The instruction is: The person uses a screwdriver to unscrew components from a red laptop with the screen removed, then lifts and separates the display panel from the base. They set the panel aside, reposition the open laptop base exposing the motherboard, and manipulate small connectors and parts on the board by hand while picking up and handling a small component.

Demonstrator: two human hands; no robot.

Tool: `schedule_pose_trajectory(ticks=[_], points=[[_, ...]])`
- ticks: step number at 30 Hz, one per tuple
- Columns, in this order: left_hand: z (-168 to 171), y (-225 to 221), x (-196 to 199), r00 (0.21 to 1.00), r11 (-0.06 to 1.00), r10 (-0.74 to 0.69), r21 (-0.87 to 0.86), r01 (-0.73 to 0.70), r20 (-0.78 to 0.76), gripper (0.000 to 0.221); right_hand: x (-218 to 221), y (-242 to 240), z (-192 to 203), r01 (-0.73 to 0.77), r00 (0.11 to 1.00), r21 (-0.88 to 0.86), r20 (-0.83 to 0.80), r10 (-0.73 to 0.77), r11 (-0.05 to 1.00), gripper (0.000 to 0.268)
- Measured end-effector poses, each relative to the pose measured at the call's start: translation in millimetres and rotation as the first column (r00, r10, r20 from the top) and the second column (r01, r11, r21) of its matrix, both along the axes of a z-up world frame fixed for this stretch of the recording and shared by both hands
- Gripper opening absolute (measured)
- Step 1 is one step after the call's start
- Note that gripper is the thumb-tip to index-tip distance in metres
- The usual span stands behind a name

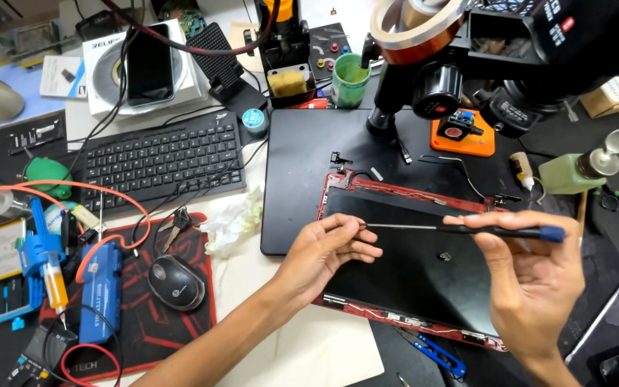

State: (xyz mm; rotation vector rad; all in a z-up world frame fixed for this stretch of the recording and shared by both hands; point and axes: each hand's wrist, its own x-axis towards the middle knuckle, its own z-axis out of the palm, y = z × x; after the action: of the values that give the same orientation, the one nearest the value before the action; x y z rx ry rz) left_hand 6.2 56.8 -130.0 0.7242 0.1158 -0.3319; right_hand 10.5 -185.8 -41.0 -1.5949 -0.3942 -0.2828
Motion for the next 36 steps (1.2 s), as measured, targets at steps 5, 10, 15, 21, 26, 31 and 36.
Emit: schedule_pose_trajectory(ticks=[5,10,15,21,26,31,36], points=[[7,12,-8,0.996,0.967,0.054,0.244,-0.071,0.076,0.023,16,21,9,-0.047,0.999,-0.010,-0.003,0.047,0.999,0.024],[21,17,-1,0.957,0.903,0.168,0.353,-0.246,0.236,0.031,42,48,34,-0.150,0.986,-0.097,0.053,0.156,0.984,0.024],[-5,33,23,0.845,0.713,0.258,0.498,-0.494,0.468,0.038,81,76,31,-0.228,0.958,-0.109,0.151,0.243,0.968,0.050],[-29,45,32,0.887,0.794,0.217,0.454,-0.403,0.407,0.028,96,73,8,-0.232,0.953,-0.140,0.165,0.253,0.963,0.047],[15,90,41,0.807,0.649,0.327,0.505,-0.570,0.491,0.026,83,94,36,-0.172,0.982,-0.079,0.069,0.177,0.982,0.042],[38,134,39,0.784,0.506,0.312,0.605,-0.615,0.536,0.022,86,102,0,-0.321,0.947,0.051,0.048,0.319,0.946,0.020],[30,139,37,0.883,0.255,0.110,0.846,-0.469,0.456,0.020,83,132,-19,-0.387,0.922,0.099,0.038,0.385,0.917,0.024]])
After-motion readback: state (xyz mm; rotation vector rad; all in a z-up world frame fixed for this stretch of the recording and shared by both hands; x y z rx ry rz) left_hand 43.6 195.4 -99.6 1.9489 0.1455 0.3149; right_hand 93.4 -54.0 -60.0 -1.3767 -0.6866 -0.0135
